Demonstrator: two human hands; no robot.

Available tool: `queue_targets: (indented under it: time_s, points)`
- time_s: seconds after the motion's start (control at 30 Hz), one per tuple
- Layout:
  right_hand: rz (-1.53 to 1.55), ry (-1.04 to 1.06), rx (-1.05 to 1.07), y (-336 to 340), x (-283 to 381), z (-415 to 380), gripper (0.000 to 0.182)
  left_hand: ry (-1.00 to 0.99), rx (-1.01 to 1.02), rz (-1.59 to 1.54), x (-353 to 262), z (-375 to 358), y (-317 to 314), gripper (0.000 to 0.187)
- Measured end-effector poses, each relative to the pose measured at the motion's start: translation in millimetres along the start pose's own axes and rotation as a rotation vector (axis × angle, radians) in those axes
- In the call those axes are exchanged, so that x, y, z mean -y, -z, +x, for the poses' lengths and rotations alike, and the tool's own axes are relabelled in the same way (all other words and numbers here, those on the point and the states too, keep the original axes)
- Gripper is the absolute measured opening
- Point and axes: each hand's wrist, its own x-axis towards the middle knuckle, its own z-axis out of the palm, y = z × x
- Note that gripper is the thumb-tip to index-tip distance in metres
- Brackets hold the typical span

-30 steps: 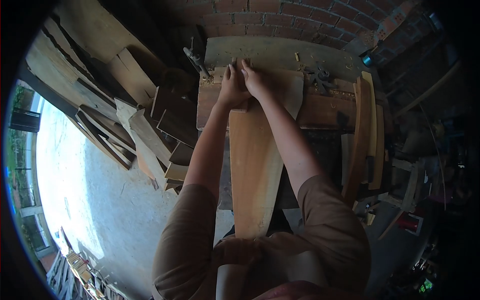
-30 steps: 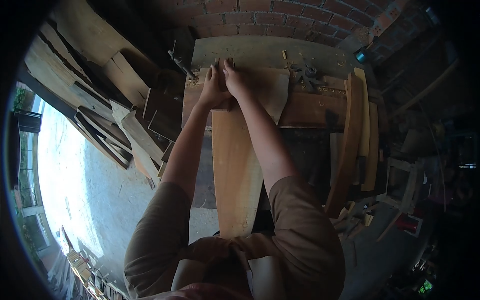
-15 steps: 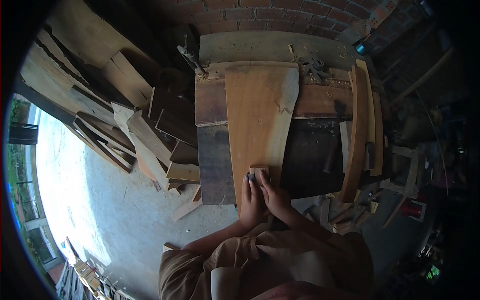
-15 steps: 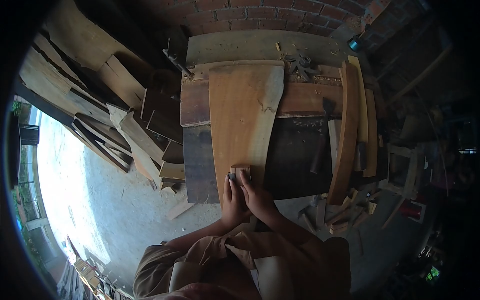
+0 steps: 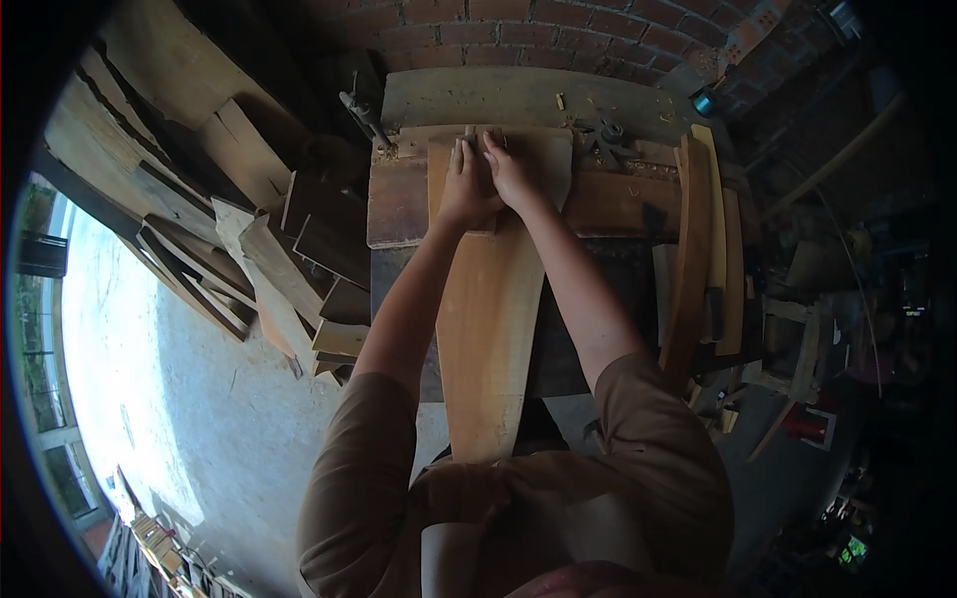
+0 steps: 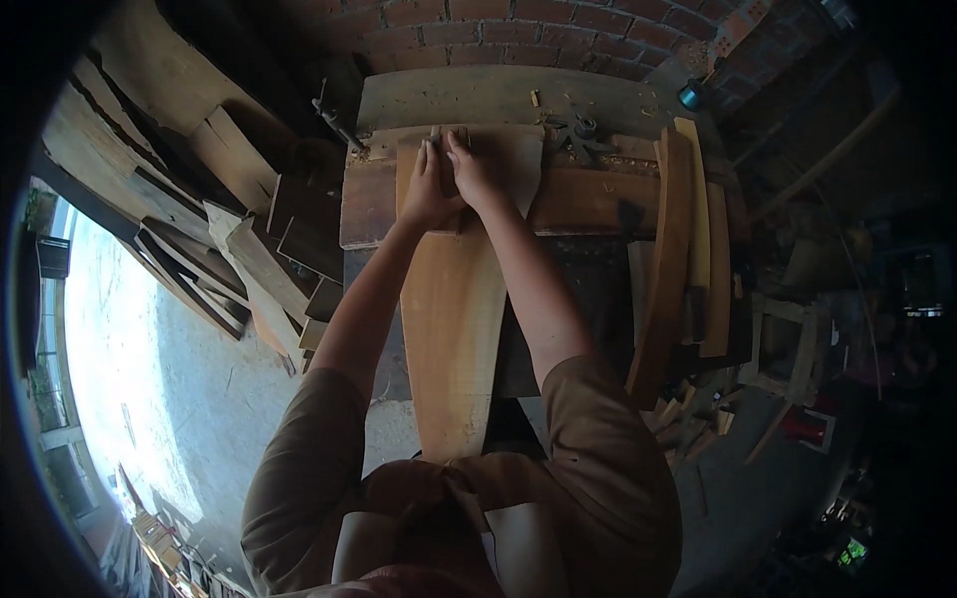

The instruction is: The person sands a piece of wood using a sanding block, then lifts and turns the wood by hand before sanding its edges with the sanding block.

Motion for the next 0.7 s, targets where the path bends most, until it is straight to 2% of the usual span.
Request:
queue_targets:
  time_s: [0.07, 0.1, 0.17, 0.27, 0.3, 0.33, 0.43, 0.5, 0.57, 0.6, 0.63, 0.67, 0.7]
  points:
    - [0.095, 0.015, -0.013, -7.0, -1.0, -33.4, 0.04, 0.043, -0.005, -0.016, -18.9, -34.8, 5.6, 0.111]
    - [0.039, -0.014, 0.059, 0.3, 7.4, -65.0, 0.041, 0.036, -0.036, -0.019, -28.1, -65.2, 3.6, 0.109]
    - [0.138, 0.061, 0.02, -4.3, 17.4, -142.4, 0.043, 0.093, -0.088, -0.039, -55.7, -143.7, 0.0, 0.107]
    - [0.096, 0.018, 0.21, 12.3, 42.1, -264.3, 0.049, 0.078, -0.008, -0.075, -92.5, -259.9, 6.8, 0.108]
    - [0.108, 0.092, 0.058, 1.9, 40.4, -299.0, 0.051, 0.107, 0.071, -0.033, -96.6, -292.2, 3.7, 0.115]
    - [0.116, 0.086, 0.028, 0.0, 42.7, -321.5, 0.053, 0.005, 0.066, -0.008, -94.9, -313.7, -0.2, 0.114]
    - [0.139, -0.013, 0.068, 6.9, 47.1, -314.3, 0.052, 0.02, 0.166, -0.054, -98.3, -291.0, 11.0, 0.112]
    - [0.02, -0.061, 0.173, 11.5, 42.2, -266.7, 0.048, 0.035, 0.225, -0.099, -91.1, -243.8, 17.5, 0.111]
    - [0.027, -0.002, 0.033, 6.7, 28.0, -204.1, 0.044, -0.007, 0.142, -0.085, -70.5, -185.4, 8.3, 0.115]
    - [0.074, -0.037, 0.063, 5.6, 19.6, -165.7, 0.042, 0.016, 0.109, -0.071, -63.3, -151.4, 5.6, 0.115]
    - [0.015, 0.074, -0.076, -4.0, 4.3, -124.8, 0.042, 0.003, 0.04, -0.032, -50.8, -114.8, -3.8, 0.116]
    - [-0.065, -0.077, 0.156, 23.0, 15.4, -82.9, 0.04, 0.064, -0.012, -0.066, -45.9, -77.1, -7.6, 0.115]
    - [0.083, -0.014, 0.094, 9.7, -5.3, -38.9, 0.04, 0.091, -0.036, -0.077, -39.3, -40.8, -10.3, 0.115]
